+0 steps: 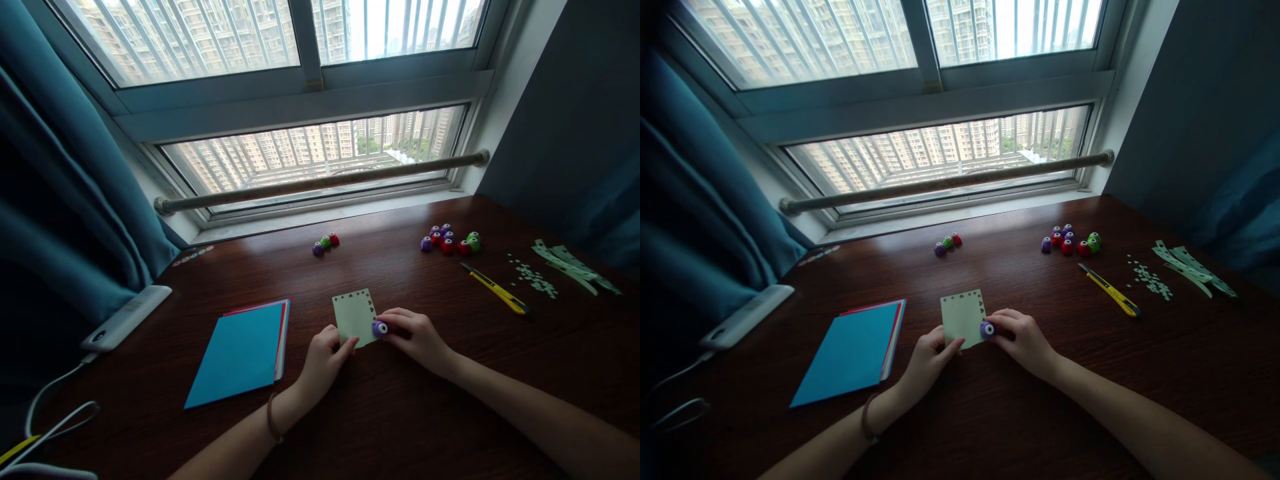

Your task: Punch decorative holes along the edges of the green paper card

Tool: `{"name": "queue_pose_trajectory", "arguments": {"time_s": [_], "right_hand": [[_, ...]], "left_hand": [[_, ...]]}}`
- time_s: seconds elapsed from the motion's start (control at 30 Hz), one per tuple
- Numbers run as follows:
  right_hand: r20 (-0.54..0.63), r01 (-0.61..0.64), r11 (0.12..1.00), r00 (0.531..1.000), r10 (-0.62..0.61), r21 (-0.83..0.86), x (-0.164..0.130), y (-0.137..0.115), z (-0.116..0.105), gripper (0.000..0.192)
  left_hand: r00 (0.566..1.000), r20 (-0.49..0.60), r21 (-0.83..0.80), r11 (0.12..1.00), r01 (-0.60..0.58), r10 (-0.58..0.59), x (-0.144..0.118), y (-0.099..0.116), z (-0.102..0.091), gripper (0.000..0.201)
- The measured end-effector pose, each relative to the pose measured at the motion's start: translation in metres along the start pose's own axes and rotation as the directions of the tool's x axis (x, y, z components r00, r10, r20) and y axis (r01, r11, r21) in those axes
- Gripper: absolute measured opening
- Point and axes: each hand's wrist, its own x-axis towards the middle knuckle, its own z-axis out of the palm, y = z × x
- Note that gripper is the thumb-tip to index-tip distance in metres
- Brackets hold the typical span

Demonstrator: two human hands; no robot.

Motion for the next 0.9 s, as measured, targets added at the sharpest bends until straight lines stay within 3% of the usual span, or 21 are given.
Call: {"name": "queue_pose_trajectory", "arguments": {"time_s": [0.23,0.37,0.5,0.57,0.7,0.77,0.9], "right_hand": [[0.046,-0.046,0.996,0.998,0.049,-0.071,0.001,0.004,-0.001,0.027],[0.061,-0.058,0.996,0.996,0.062,-0.063,0.001,0.005,-0.002,0.025],[0.083,-0.076,0.997,0.993,0.078,-0.033,0.002,0.002,-0.005,0.026],[0.082,-0.079,0.996,0.993,0.081,-0.028,0.002,0.001,-0.006,0.025],[0.078,-0.066,0.998,0.995,0.067,-0.017,0.002,0.000,-0.005,0.021],[0.077,-0.065,0.998,0.995,0.065,-0.012,0.002,0.001,-0.005,0.021],[0.058,-0.076,0.997,0.995,0.077,-0.022,0.001,0.003,-0.004,0.021]], "left_hand": [[0.999,0.041,0.163,0.986,-0.032,0.025,0.002,-0.002,0.005,0.031],[0.998,-0.060,0.256,0.967,0.009,0.006,-0.002,-0.002,0.010,0.021],[0.966,-0.240,0.379,0.925,0.003,0.095,-0.008,0.000,0.011,0.062],[0.963,-0.171,0.474,0.874,-0.105,0.209,-0.009,0.002,0.010,0.062],[0.940,0.178,0.516,0.786,-0.340,0.290,-0.009,0.007,0.007,0.043],[0.931,0.233,0.505,0.783,-0.364,0.282,-0.008,0.008,0.006,0.040],[0.935,0.236,0.506,0.787,-0.352,0.267,-0.008,0.010,0.006,0.039]]}}
